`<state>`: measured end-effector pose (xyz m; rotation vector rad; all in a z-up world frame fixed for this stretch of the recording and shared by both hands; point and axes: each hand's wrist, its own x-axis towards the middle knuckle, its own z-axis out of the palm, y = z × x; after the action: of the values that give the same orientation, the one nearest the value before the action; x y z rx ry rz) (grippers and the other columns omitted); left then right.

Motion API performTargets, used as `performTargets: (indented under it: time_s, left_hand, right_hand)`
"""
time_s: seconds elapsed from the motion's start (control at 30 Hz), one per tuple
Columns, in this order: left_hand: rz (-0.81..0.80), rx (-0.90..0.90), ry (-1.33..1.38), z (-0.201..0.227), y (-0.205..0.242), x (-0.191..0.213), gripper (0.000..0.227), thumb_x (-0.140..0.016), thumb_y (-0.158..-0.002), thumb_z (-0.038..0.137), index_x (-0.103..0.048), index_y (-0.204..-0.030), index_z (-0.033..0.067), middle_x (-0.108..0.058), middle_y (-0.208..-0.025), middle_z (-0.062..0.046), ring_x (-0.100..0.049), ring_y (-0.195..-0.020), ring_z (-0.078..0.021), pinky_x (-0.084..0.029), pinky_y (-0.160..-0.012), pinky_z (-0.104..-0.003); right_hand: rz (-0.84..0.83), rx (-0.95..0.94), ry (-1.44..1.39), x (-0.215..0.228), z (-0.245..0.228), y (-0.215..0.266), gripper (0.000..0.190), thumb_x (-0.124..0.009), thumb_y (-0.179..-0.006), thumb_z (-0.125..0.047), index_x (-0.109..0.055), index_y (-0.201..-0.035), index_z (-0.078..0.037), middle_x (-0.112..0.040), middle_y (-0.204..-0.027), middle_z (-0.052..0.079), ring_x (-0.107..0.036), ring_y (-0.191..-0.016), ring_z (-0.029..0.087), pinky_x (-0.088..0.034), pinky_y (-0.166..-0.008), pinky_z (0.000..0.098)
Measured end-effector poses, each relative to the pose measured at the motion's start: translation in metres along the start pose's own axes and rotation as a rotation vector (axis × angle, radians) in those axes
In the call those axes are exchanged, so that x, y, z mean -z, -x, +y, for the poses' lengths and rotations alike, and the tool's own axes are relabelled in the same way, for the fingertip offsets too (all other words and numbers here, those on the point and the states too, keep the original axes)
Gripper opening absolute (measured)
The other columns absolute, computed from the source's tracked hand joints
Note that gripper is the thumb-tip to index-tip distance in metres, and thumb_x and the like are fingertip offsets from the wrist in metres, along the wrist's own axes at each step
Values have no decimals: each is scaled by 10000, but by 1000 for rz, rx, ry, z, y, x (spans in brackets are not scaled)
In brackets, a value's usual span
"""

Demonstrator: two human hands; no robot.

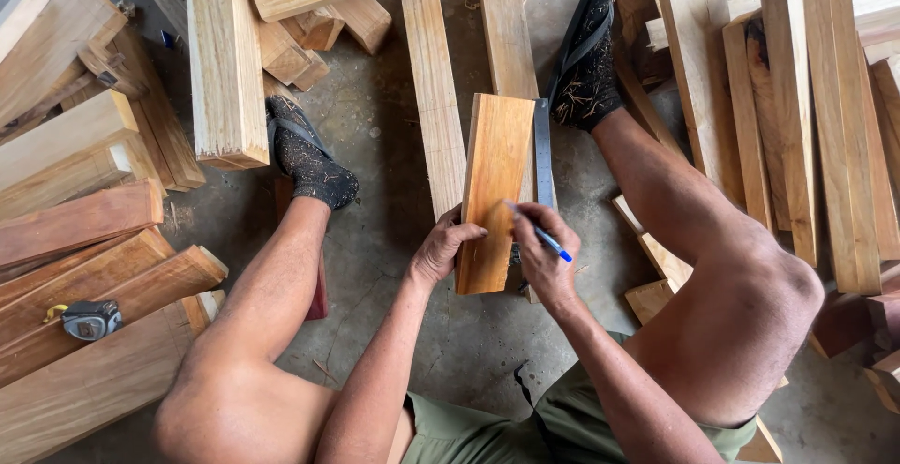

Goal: Marking wooden boards using a combination square and a pen in a workshop.

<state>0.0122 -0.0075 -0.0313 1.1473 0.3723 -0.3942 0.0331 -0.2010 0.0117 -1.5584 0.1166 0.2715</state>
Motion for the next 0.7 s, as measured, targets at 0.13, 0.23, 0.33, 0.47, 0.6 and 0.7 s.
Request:
performTargets:
  time_s: [0.13, 0.23, 0.33, 0.47, 0.6, 0.7]
  left_hand:
    - [-13, -78, -44, 19, 6, -3, 611, -721, -776, 224, -619, -1338, 5, -695, -1122, -61, -629, -1045, -153, -517, -962, -302]
    - [26, -116, -230, 23, 2, 3, 580, -703, -805, 222, -625, -1333, -4, -710, -1103, -69, -638, -991, -155, -532, -899, -310]
    - [150, -147, -560, 12, -13, 15, 521, -683, -838, 226, -647, -1301, -10, -740, -1022, -127, -683, -891, -191, -567, -810, -352]
    - [352, -179, -971, 36, -7, -7, 507, -630, -853, 185, -610, -1345, 63, -769, -974, -219, -765, -895, -302, -608, -834, -435]
    - [395, -198, -1157, 57, 7, -21, 617, -610, -836, 149, -555, -1451, 143, -753, -1039, -226, -729, -959, -377, -578, -889, -479]
    - [382, -226, -1212, 55, 9, -18, 641, -615, -821, 138, -523, -1455, 150, -736, -1119, -201, -728, -981, -382, -570, -894, -492]
  right_hand:
    - [177, 32, 51, 32, 8, -2, 341, -599, -1032, -222, -628, -1296, -8, -754, -953, 130, -752, -804, 180, -652, -689, 289]
    - [216, 55, 368, 59, 51, 9, 380, -549, -1060, -267, -595, -1387, -81, -773, -980, 144, -767, -856, 232, -644, -721, 343]
    - [140, -7, 840, 62, 55, 21, 552, -663, -945, -394, -578, -1406, -103, -765, -993, 187, -752, -886, 313, -609, -744, 462]
    - [50, -279, 931, 53, 52, 26, 809, -721, -810, -674, -568, -1387, -128, -765, -980, 213, -738, -927, 365, -586, -788, 522]
    - [103, -264, 878, 52, 80, 13, 755, -706, -828, -716, -625, -1278, -114, -758, -1043, 180, -732, -954, 357, -578, -782, 493]
    - [97, -359, 811, 52, 74, 14, 637, -653, -873, -592, -602, -1360, -185, -740, -1051, 177, -736, -924, 351, -589, -765, 467]
